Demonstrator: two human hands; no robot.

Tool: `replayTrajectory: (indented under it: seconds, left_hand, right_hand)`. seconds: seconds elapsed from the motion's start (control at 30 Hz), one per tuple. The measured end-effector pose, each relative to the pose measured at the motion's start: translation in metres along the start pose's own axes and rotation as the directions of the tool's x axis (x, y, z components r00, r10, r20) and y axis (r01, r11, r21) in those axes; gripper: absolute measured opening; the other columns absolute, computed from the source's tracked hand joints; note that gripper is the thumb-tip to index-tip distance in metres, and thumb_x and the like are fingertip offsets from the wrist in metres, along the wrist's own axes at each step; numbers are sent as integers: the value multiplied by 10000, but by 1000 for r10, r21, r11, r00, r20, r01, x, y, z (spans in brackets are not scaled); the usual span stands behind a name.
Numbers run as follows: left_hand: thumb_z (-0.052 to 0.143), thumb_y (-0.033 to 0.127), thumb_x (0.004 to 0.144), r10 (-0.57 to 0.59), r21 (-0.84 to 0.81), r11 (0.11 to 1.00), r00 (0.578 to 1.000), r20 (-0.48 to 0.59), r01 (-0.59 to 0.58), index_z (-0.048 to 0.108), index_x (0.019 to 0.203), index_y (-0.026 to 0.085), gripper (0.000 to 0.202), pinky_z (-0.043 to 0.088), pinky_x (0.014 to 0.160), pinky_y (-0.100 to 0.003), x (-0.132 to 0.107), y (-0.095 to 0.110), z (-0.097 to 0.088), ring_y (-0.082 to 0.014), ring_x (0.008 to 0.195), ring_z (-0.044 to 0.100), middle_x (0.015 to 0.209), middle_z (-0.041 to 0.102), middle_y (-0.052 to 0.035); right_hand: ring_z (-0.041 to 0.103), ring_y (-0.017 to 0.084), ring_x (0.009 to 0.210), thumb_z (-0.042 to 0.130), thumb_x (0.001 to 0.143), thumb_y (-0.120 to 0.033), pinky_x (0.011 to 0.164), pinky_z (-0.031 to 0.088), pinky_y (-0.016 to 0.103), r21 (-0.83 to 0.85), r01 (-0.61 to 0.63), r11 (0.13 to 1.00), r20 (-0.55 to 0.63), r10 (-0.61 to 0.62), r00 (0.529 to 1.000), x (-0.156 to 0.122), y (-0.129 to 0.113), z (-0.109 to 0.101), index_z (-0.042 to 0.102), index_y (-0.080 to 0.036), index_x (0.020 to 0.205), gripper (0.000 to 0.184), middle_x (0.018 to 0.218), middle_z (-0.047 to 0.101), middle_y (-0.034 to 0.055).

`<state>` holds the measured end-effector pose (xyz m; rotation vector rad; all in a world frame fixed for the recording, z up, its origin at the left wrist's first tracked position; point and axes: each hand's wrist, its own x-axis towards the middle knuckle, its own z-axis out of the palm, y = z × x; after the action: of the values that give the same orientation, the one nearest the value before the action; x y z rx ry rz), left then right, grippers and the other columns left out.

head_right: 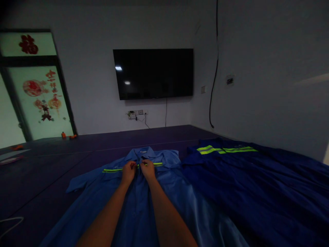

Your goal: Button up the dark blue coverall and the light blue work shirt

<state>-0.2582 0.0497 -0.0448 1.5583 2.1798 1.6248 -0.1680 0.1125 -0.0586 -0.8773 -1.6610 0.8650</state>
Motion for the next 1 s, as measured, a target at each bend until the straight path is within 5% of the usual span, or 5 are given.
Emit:
replayTrajectory:
  seconds: [0.43, 1.0]
  left_hand:
    - [468, 157, 733, -24, -56, 998, 1000, 9, 24, 605, 782, 122, 150, 463, 690, -260, 3, -7, 2, -144, 734, 613, 786, 661, -64]
    - [458, 107, 723, -8, -35, 999, 1000, 19, 9, 603, 745, 139, 150, 451, 713, -257, 4, -9, 4, -138, 745, 603, 775, 655, -49]
  right_hand:
    - [589, 179, 766, 453, 641, -200, 722, 433, 273, 61, -1, 998, 63, -3, 998, -2, -1, 2, 667, -124, 740, 248, 770, 664, 63]
    - [584, 137, 570, 436, 642, -124, 551, 440, 220, 111, -36, 993, 110, 24, 994, -3, 3, 5, 608, -137, 703, 184, 605, 618, 20]
